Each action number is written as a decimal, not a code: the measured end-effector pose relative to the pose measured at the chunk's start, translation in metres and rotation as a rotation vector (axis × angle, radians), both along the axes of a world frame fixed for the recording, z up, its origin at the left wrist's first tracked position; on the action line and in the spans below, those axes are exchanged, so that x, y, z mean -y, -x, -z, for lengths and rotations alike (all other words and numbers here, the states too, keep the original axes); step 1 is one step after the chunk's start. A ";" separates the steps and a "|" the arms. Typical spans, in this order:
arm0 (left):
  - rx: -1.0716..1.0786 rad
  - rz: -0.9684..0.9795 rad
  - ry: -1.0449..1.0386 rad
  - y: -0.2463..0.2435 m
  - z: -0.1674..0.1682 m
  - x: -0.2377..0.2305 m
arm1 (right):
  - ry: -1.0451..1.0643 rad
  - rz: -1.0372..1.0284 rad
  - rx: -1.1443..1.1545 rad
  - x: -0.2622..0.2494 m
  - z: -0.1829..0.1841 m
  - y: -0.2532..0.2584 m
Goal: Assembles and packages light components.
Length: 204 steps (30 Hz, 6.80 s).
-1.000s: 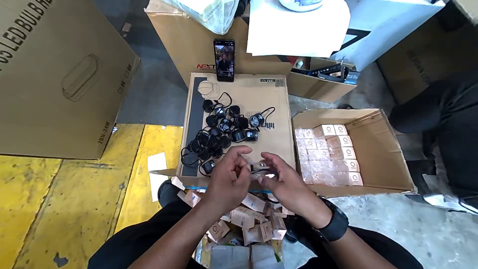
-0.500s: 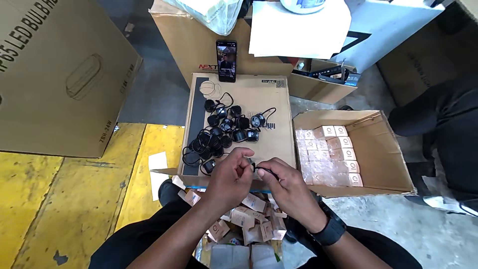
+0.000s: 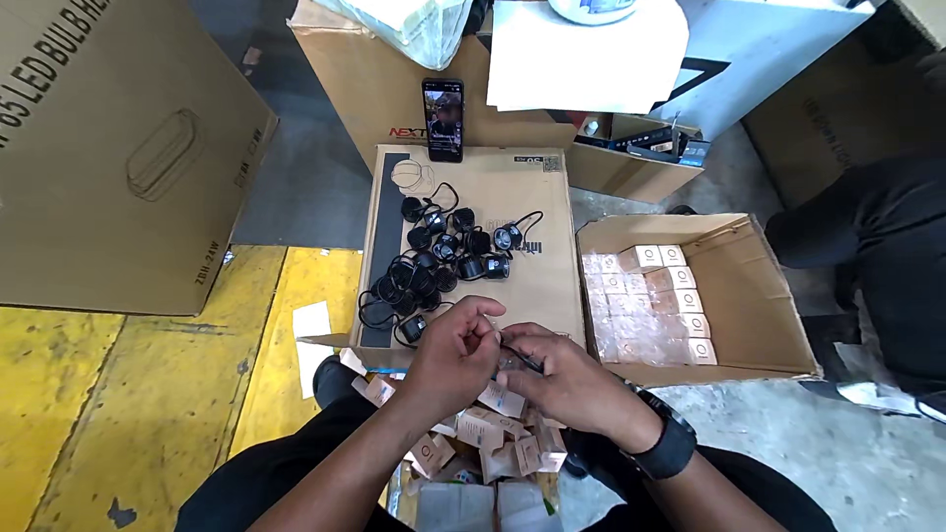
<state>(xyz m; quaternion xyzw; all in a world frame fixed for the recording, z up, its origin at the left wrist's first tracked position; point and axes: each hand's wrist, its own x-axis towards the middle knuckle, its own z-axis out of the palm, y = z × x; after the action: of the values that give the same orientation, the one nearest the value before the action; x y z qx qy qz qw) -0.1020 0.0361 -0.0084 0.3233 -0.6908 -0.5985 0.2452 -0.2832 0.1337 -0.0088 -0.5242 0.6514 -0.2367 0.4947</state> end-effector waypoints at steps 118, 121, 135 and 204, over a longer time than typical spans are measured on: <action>-0.075 -0.135 -0.267 0.002 0.006 0.002 | 0.159 0.283 0.442 0.000 0.007 -0.029; -0.135 -0.157 -0.361 0.003 0.007 -0.002 | 0.169 0.321 0.448 -0.001 0.007 -0.034; -0.224 -0.097 -0.587 0.007 0.001 -0.009 | 0.176 0.306 0.360 -0.004 0.009 -0.037; -0.020 0.057 -0.121 0.003 0.003 -0.005 | 0.049 0.280 0.511 -0.001 -0.004 -0.016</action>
<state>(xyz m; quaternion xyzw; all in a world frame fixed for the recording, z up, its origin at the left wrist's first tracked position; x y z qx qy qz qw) -0.1054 0.0412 -0.0115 0.3115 -0.6599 -0.6490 0.2152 -0.2671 0.1344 -0.0046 -0.3644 0.5657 -0.4429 0.5925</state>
